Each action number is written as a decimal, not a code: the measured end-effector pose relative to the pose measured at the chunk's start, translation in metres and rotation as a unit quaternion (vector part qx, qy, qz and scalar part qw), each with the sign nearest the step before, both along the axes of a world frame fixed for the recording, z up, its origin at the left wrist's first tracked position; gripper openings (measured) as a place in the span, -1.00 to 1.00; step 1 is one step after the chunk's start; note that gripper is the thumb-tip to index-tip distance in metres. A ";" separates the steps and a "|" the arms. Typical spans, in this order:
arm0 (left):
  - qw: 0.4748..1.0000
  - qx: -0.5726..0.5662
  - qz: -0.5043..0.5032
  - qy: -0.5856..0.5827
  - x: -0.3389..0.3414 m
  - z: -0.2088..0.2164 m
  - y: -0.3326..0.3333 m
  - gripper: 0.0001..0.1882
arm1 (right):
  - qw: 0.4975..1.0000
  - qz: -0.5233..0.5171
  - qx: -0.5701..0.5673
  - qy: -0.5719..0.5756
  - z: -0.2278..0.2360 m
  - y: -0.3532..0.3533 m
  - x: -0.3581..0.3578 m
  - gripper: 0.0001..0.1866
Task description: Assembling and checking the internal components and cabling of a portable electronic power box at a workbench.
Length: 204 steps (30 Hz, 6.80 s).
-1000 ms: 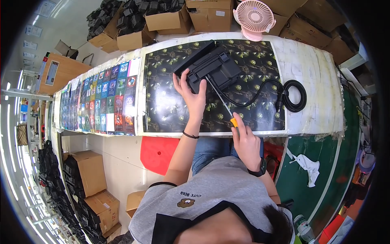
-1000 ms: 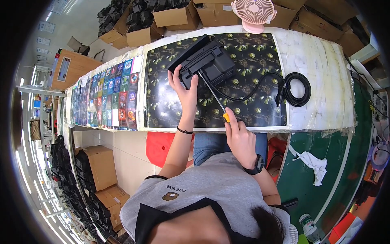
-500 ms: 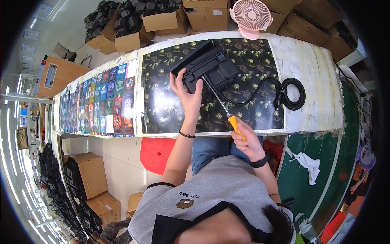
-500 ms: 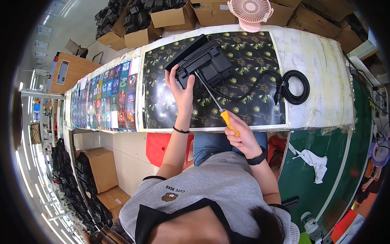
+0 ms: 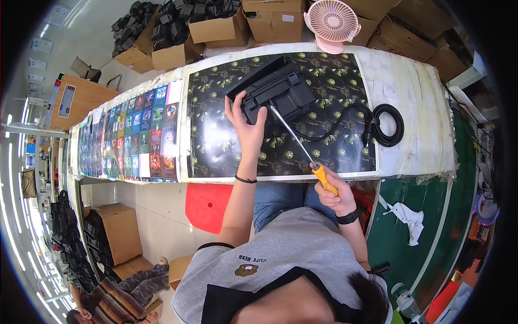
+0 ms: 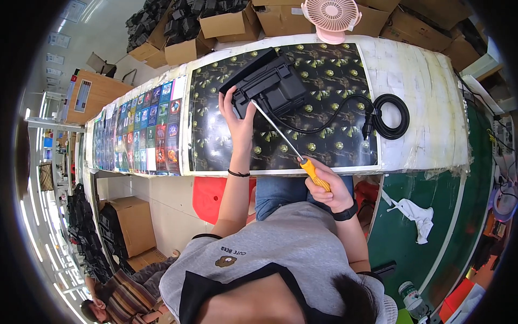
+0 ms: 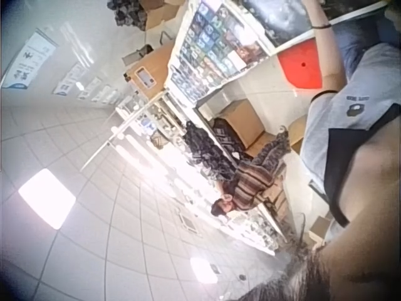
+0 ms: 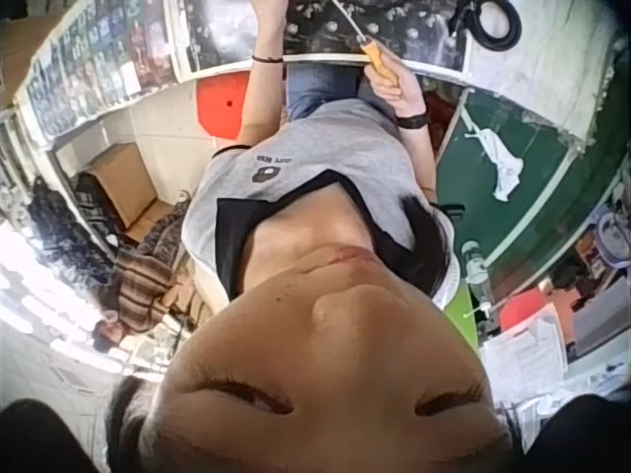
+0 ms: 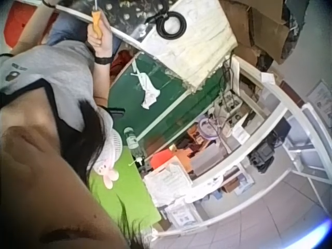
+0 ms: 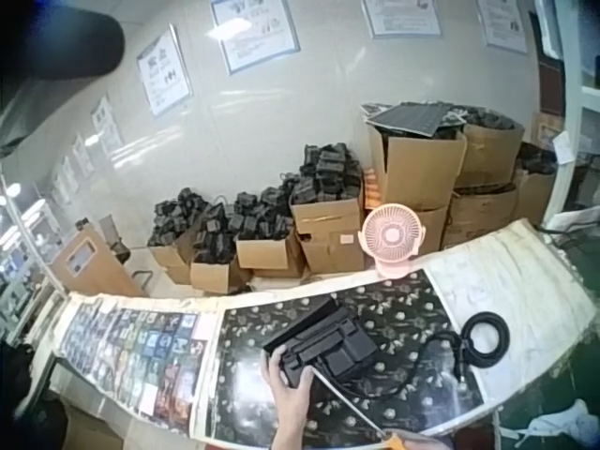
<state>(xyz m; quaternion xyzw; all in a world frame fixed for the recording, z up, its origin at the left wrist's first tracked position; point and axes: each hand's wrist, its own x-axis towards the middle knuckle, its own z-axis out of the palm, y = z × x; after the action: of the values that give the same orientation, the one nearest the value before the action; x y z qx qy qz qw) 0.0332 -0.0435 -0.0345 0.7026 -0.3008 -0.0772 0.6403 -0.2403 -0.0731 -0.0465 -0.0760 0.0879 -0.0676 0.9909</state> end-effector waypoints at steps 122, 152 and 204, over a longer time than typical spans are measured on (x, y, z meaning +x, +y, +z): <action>0.952 -0.008 -0.087 -0.292 -0.008 0.053 0.004 -0.93 | 0.724 -0.507 -0.347 0.314 -0.023 -0.040 0.106 -0.65; 0.840 0.131 0.021 -0.525 0.003 -0.005 0.047 -0.94 | 0.347 -0.269 -0.771 0.461 -0.017 -0.067 0.031 -0.60; 0.837 0.070 0.388 -0.380 0.096 0.027 0.117 -0.63 | 0.708 -0.310 -0.549 0.319 -0.031 -0.029 0.084 -0.87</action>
<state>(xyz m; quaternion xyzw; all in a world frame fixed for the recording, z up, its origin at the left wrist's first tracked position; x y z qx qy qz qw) 0.1291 0.0738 -0.0071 0.7788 -0.2174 0.4299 0.4018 -0.1563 -0.1017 -0.0778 -0.5917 0.3646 -0.3788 0.6111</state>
